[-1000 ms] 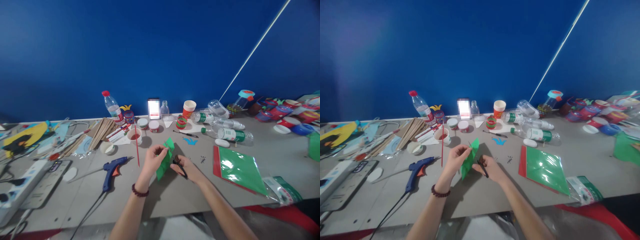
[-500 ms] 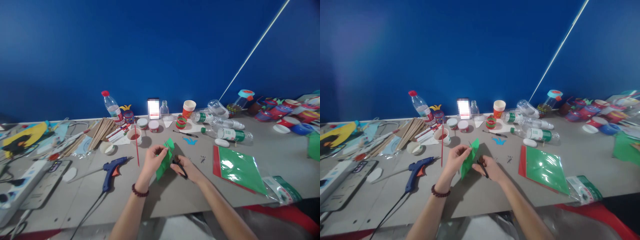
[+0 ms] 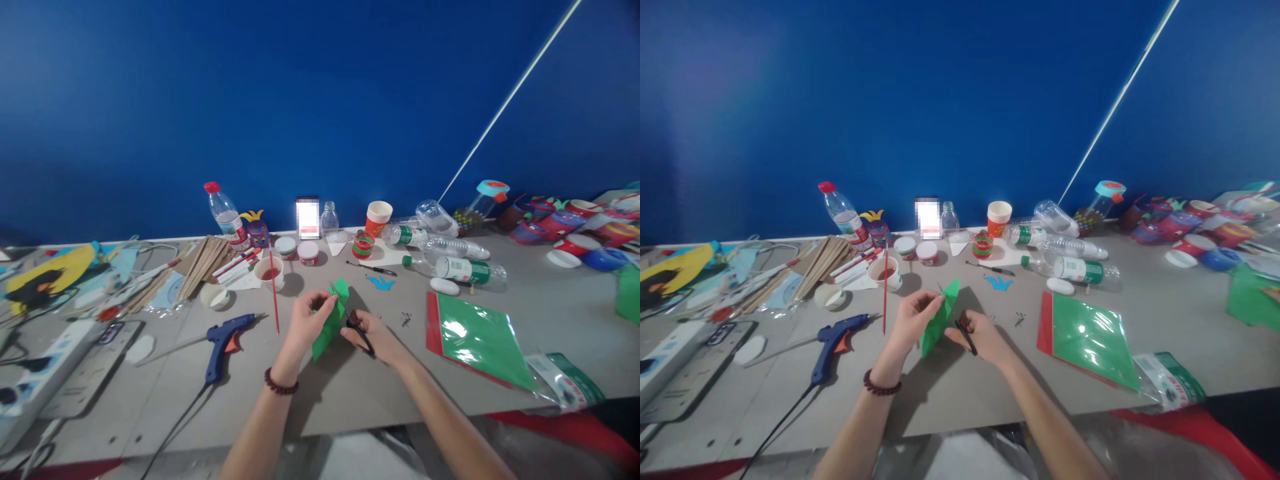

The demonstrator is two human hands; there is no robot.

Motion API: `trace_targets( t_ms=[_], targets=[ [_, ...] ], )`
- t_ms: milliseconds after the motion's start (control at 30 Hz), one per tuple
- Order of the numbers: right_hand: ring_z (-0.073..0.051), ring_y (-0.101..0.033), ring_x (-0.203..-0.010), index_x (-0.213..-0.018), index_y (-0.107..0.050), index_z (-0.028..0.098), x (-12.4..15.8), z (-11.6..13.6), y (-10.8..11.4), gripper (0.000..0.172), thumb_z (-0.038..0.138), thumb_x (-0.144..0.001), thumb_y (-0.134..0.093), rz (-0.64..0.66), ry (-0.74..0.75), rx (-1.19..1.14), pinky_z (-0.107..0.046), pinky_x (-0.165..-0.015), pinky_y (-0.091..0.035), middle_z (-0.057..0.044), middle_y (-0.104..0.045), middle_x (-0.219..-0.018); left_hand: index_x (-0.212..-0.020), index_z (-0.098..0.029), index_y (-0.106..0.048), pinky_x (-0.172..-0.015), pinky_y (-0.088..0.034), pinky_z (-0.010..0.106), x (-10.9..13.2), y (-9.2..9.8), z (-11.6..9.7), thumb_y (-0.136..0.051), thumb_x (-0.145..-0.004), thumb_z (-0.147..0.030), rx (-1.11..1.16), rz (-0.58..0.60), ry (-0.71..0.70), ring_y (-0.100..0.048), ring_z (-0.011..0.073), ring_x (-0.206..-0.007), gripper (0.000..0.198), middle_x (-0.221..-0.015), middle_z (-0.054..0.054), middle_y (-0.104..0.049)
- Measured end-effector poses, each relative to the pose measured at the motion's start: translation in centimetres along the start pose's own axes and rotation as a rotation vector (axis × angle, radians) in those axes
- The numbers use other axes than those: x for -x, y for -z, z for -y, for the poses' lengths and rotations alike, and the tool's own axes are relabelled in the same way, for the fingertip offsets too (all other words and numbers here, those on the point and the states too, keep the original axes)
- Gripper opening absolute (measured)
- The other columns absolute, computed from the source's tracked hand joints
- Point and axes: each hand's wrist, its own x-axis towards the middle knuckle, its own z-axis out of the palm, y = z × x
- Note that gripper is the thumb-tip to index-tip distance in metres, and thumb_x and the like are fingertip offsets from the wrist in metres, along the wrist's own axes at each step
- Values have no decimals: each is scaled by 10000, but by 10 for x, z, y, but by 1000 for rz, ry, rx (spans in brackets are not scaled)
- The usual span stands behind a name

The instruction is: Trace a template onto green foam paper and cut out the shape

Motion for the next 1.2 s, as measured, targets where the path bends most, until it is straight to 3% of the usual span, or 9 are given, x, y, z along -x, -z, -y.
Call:
trace_targets(
  t_ms=[1200],
  targets=[
    [-70,-318,-400,-671,-394,224,-2,-8,2,483,523,-682,-773,-21,20,8,-215,-406,-207,109,-401,-440,-641,-137,-642,-518,-368,214,1,0,-2,-700,-704,-402,6,1,17,-472,100,-538,278,-569,1,-579]
  ],
)
